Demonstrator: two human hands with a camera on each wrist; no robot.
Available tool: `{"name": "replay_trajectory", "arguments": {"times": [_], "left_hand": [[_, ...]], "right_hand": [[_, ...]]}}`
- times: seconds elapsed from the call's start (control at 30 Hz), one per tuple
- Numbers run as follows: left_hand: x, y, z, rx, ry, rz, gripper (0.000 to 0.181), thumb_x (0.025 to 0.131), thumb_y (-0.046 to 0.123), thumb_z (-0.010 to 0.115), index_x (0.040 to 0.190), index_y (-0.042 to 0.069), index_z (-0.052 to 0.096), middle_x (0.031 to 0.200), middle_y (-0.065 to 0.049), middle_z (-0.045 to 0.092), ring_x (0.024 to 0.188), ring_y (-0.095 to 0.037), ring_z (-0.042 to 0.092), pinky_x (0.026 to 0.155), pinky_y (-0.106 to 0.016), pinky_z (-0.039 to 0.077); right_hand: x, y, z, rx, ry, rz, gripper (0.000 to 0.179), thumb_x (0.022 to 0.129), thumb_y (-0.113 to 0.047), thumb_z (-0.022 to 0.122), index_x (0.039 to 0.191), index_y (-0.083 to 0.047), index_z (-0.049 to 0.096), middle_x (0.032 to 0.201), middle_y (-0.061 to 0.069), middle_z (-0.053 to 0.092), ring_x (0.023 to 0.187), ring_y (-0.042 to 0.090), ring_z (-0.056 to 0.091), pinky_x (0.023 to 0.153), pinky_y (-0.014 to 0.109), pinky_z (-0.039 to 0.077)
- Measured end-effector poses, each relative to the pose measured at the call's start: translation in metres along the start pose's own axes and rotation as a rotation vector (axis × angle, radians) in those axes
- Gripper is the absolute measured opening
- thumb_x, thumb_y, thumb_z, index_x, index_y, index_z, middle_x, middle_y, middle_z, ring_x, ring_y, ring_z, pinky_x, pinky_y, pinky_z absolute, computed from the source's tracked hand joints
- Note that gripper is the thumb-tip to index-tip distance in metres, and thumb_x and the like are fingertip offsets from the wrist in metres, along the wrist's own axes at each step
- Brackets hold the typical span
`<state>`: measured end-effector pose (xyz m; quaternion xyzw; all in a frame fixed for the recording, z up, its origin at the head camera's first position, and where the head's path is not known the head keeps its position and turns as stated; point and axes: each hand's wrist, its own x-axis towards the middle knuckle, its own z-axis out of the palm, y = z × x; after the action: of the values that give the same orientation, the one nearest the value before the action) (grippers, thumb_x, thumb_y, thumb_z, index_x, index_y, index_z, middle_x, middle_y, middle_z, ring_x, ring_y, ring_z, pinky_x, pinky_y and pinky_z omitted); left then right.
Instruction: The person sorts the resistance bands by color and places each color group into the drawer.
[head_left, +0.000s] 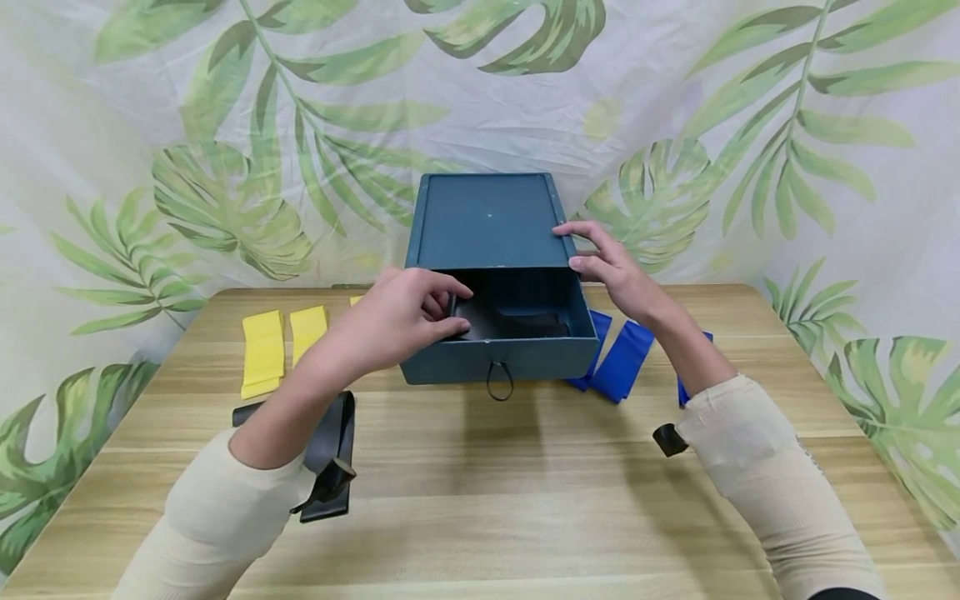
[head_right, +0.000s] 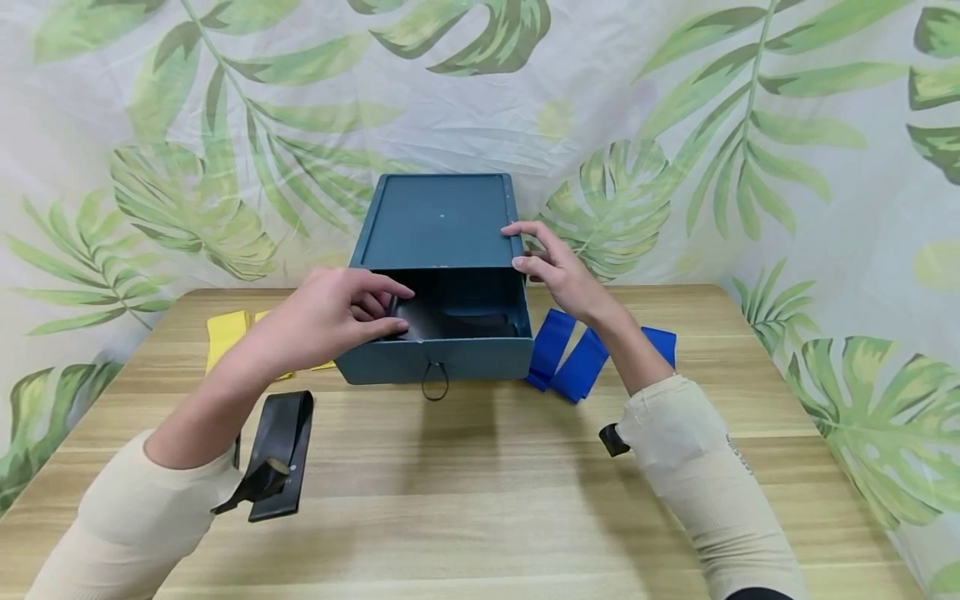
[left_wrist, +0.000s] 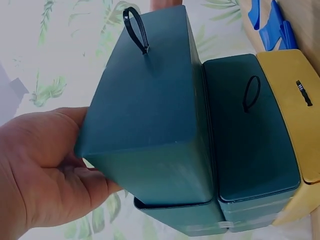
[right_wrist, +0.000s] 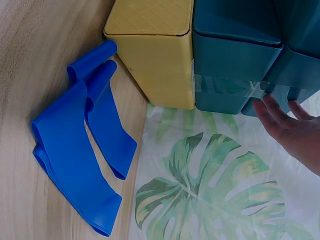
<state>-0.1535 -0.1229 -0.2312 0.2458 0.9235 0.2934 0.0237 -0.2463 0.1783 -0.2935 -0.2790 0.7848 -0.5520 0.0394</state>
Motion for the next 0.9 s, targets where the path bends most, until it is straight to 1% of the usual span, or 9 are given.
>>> {"name": "replay_trajectory", "arguments": {"times": [0.1, 0.23, 0.4, 0.5, 0.6, 0.67, 0.77, 0.8, 0.9], "left_hand": [[-0.002, 0.003, 0.002, 0.044, 0.02, 0.007, 0.03, 0.096, 0.006, 0.074, 0.123, -0.004, 0.072, 0.102, -0.015, 0.071, 0.086, -0.025, 0.071, 0.079, -0.039, 0.059], [-0.008, 0.007, 0.003, 0.111, 0.104, 0.059, 0.024, 0.096, 0.005, 0.073, 0.118, -0.005, 0.074, 0.114, -0.021, 0.067, 0.094, -0.031, 0.071, 0.082, -0.041, 0.059], [-0.014, 0.004, -0.003, 0.09, 0.25, 0.164, 0.017, 0.094, 0.001, 0.074, 0.11, -0.005, 0.076, 0.109, -0.018, 0.069, 0.093, -0.03, 0.068, 0.082, -0.042, 0.058], [-0.017, -0.006, -0.01, 0.066, 0.358, 0.235, 0.011, 0.092, -0.001, 0.076, 0.103, -0.003, 0.076, 0.101, -0.016, 0.071, 0.087, -0.025, 0.067, 0.077, -0.039, 0.059], [-0.023, -0.019, -0.018, 0.055, 0.436, 0.255, 0.008, 0.092, 0.001, 0.076, 0.1, -0.001, 0.077, 0.096, -0.012, 0.071, 0.083, -0.021, 0.066, 0.073, -0.03, 0.057], [-0.027, -0.029, -0.024, 0.043, 0.444, 0.233, 0.006, 0.093, 0.003, 0.076, 0.099, 0.0, 0.077, 0.095, -0.01, 0.072, 0.082, -0.019, 0.066, 0.072, -0.021, 0.055], [-0.03, -0.049, -0.028, 0.049, 0.42, 0.187, 0.005, 0.094, 0.004, 0.076, 0.098, 0.001, 0.077, 0.093, -0.009, 0.073, 0.081, -0.018, 0.065, 0.071, -0.013, 0.049], [-0.032, -0.056, -0.028, 0.058, 0.398, 0.166, 0.005, 0.094, 0.004, 0.076, 0.098, 0.002, 0.077, 0.093, -0.009, 0.073, 0.081, -0.018, 0.065, 0.071, -0.014, 0.048], [-0.033, -0.076, -0.024, 0.09, 0.311, 0.106, 0.005, 0.095, 0.005, 0.075, 0.098, 0.001, 0.077, 0.092, -0.01, 0.074, 0.081, -0.021, 0.066, 0.071, -0.027, 0.053]], "right_hand": [[0.0, 0.0, 0.0, 0.004, 0.002, -0.001, 0.05, 0.105, -0.018, 0.044, 0.152, 0.0, 0.039, 0.167, 0.013, 0.023, 0.133, 0.041, 0.05, 0.114, 0.065, 0.035], [0.0, 0.001, 0.0, -0.001, 0.004, -0.003, 0.05, 0.105, -0.018, 0.044, 0.152, 0.0, 0.039, 0.166, 0.013, 0.024, 0.132, 0.041, 0.05, 0.114, 0.064, 0.035], [0.001, 0.001, 0.0, 0.0, 0.004, -0.004, 0.051, 0.105, -0.018, 0.044, 0.152, 0.0, 0.039, 0.166, 0.013, 0.025, 0.132, 0.041, 0.051, 0.114, 0.064, 0.035], [0.001, 0.0, 0.0, -0.001, 0.004, -0.004, 0.051, 0.105, -0.018, 0.044, 0.152, 0.0, 0.04, 0.166, 0.013, 0.025, 0.133, 0.041, 0.05, 0.114, 0.064, 0.035], [0.001, 0.0, 0.001, -0.002, 0.005, -0.005, 0.05, 0.105, -0.018, 0.044, 0.152, 0.0, 0.04, 0.166, 0.013, 0.026, 0.134, 0.041, 0.049, 0.114, 0.065, 0.035], [0.001, 0.0, 0.001, -0.002, 0.006, -0.008, 0.05, 0.105, -0.018, 0.044, 0.152, 0.0, 0.04, 0.166, 0.013, 0.025, 0.134, 0.041, 0.049, 0.114, 0.065, 0.034], [0.0, 0.001, 0.001, 0.001, 0.007, -0.012, 0.05, 0.105, -0.018, 0.044, 0.152, 0.0, 0.04, 0.166, 0.013, 0.025, 0.134, 0.041, 0.048, 0.114, 0.065, 0.034], [0.0, 0.0, 0.001, -0.001, 0.007, -0.013, 0.051, 0.105, -0.018, 0.043, 0.152, 0.0, 0.039, 0.167, 0.013, 0.024, 0.135, 0.041, 0.048, 0.114, 0.065, 0.033], [0.0, 0.0, 0.001, 0.011, 0.009, -0.01, 0.05, 0.105, -0.017, 0.043, 0.152, 0.001, 0.04, 0.167, 0.013, 0.024, 0.134, 0.041, 0.049, 0.114, 0.065, 0.034]]}}
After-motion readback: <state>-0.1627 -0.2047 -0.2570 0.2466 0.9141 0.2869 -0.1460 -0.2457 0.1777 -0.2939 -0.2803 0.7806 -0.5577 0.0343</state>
